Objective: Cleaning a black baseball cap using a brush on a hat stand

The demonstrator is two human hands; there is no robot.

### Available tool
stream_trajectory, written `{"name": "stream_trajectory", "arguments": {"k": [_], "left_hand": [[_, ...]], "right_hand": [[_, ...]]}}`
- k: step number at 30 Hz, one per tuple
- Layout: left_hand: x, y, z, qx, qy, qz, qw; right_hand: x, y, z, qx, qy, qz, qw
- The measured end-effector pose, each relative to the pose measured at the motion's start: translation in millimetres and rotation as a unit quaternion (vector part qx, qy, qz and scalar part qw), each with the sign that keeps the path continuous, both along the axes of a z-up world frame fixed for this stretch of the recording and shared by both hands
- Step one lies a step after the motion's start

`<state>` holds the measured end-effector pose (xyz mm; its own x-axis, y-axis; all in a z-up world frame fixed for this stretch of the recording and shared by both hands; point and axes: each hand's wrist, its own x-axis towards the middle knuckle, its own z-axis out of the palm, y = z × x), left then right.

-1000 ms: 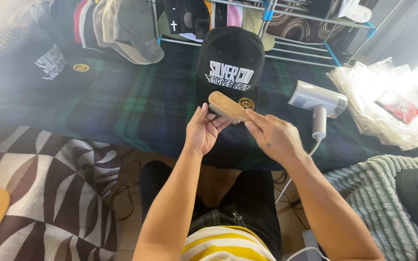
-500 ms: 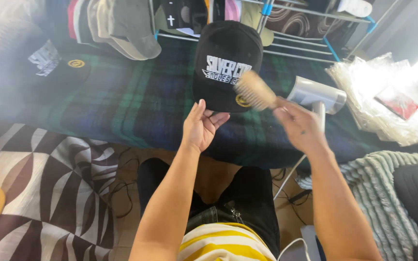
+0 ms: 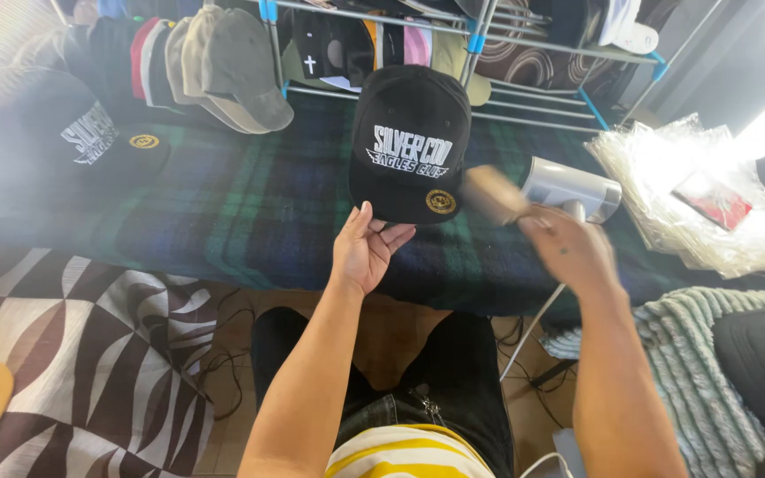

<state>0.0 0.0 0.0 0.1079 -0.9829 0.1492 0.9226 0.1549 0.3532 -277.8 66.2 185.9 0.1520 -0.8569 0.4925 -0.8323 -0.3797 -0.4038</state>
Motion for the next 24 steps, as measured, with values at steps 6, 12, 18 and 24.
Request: {"name": "stream_trajectory", "arguments": {"k": [6, 12, 18, 24], "left_hand": [[1.8, -9.5, -10.4, 0.015, -0.010, 0.009, 1.000], [4.1, -11.2, -14.7, 0.001, -0.023, 0.012, 1.000], [-3.7, 14.7, 17.3, 0.012, -0.003, 0.024, 1.000], [-2.2, 19.6, 26.1, 0.038, 0.009, 0.043, 0.998]], "right_hand": [[10.7, -62.5, -67.1, -0.188, -0.075, 0.079, 0.976], [88.9, -87.4, -78.5, -0.240, -0.112, 0.164, 0.950], [45.2, -189.3, -89.5, 0.051, -0.204, 0.006, 0.978], [61.6, -193.0, -45.6, 0.018, -0.220, -0.011, 0.975]]}}
